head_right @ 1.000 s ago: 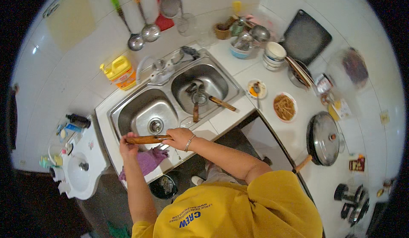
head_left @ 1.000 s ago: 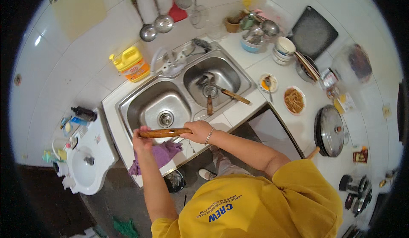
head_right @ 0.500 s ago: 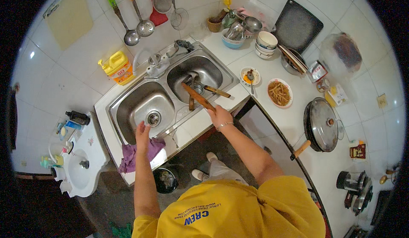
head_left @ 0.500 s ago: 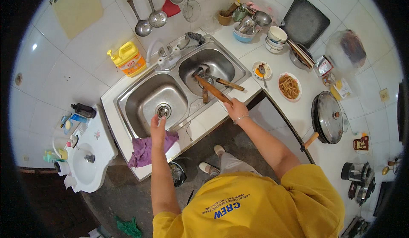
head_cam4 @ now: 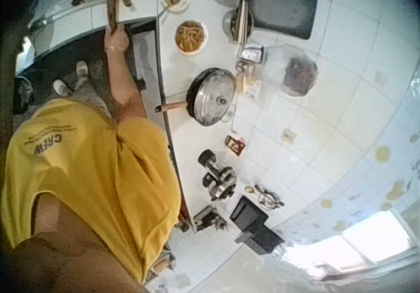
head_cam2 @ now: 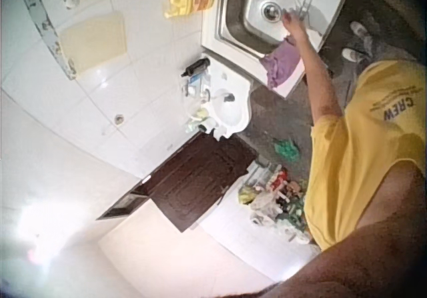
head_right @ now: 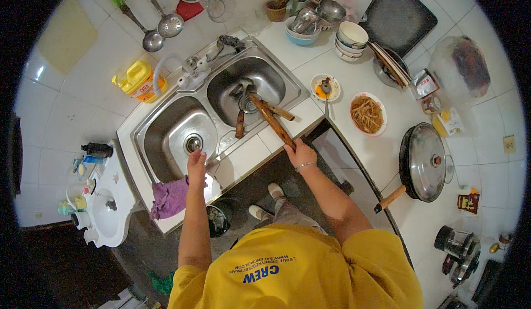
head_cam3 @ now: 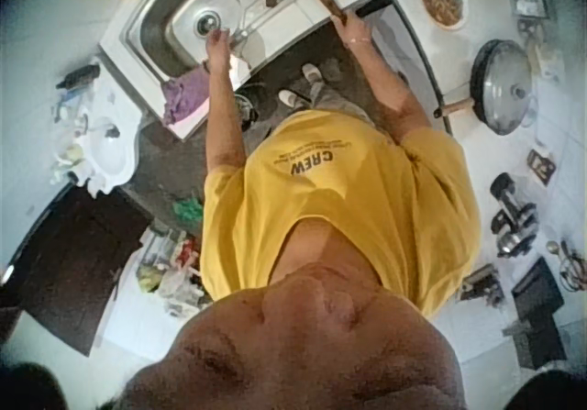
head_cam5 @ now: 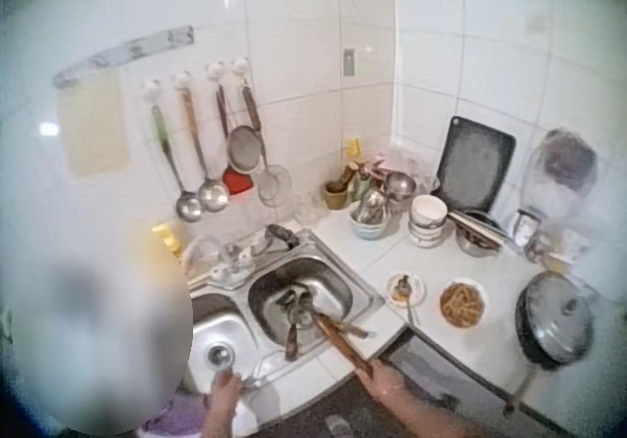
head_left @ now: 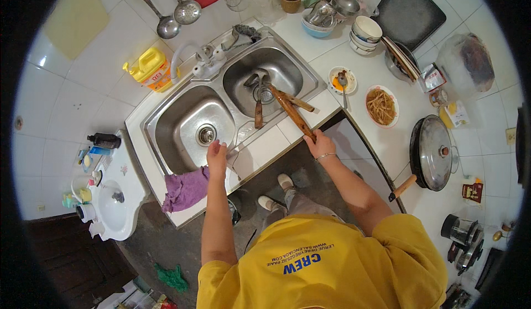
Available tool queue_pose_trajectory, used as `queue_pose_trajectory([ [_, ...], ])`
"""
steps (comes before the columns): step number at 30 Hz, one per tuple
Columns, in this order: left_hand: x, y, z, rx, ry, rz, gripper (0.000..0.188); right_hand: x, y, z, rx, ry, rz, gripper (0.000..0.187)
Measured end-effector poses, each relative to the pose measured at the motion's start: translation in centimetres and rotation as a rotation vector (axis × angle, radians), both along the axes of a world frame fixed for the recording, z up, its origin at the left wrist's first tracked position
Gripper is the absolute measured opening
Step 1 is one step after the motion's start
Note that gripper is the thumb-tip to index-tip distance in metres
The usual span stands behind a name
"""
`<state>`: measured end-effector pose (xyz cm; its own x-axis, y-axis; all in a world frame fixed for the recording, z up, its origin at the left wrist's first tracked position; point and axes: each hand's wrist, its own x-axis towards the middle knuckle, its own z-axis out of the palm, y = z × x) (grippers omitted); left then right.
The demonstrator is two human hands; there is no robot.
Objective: The person washes a purple cloth and a wooden rolling pin in a sink, then wipes the kitchen countertop with the cloth.
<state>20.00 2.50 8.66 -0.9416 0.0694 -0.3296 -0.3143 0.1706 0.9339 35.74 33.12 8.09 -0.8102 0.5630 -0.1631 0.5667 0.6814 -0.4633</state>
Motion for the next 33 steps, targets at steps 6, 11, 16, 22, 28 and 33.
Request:
queue_pose_trajectory([
  [6, 2.0, 2.8, -4.6, -0.179, 0.158, -0.160, 0.038, 0.6, -0.3, 0.9, -0.049, -0.072, 0.043, 0.047],
  [11, 2.7, 3.1, -3.9, -0.215, 0.195, -0.188, 0.038, 0.9, -0.8, 0.2, -0.069, -0.037, 0.046, 0.043],
  [16, 4.2, 2.3, -1.7, -0.186, 0.205, -0.151, 0.033, 1.2, -1.3, -1.1, -0.043, -0.028, 0.045, 0.038],
  [22, 4.3, -0.1, -1.5, -0.207, 0.134, -0.276, 0.036, -1.1, -1.8, -1.3, 0.060, 0.006, -0.029, 0.037],
  [28, 4.6, -4.8, -0.8, -0.264, 0.235, -0.319, 0.038, -1.2, -2.6, 0.3, 0.024, -0.073, -0.136, 0.049],
  [33, 4.4, -10.3, -1.5, -0.189, 0.152, -0.249, 0.035, -0.8, -4.3, 0.6, 0.083, -0.068, -0.193, 0.052],
])
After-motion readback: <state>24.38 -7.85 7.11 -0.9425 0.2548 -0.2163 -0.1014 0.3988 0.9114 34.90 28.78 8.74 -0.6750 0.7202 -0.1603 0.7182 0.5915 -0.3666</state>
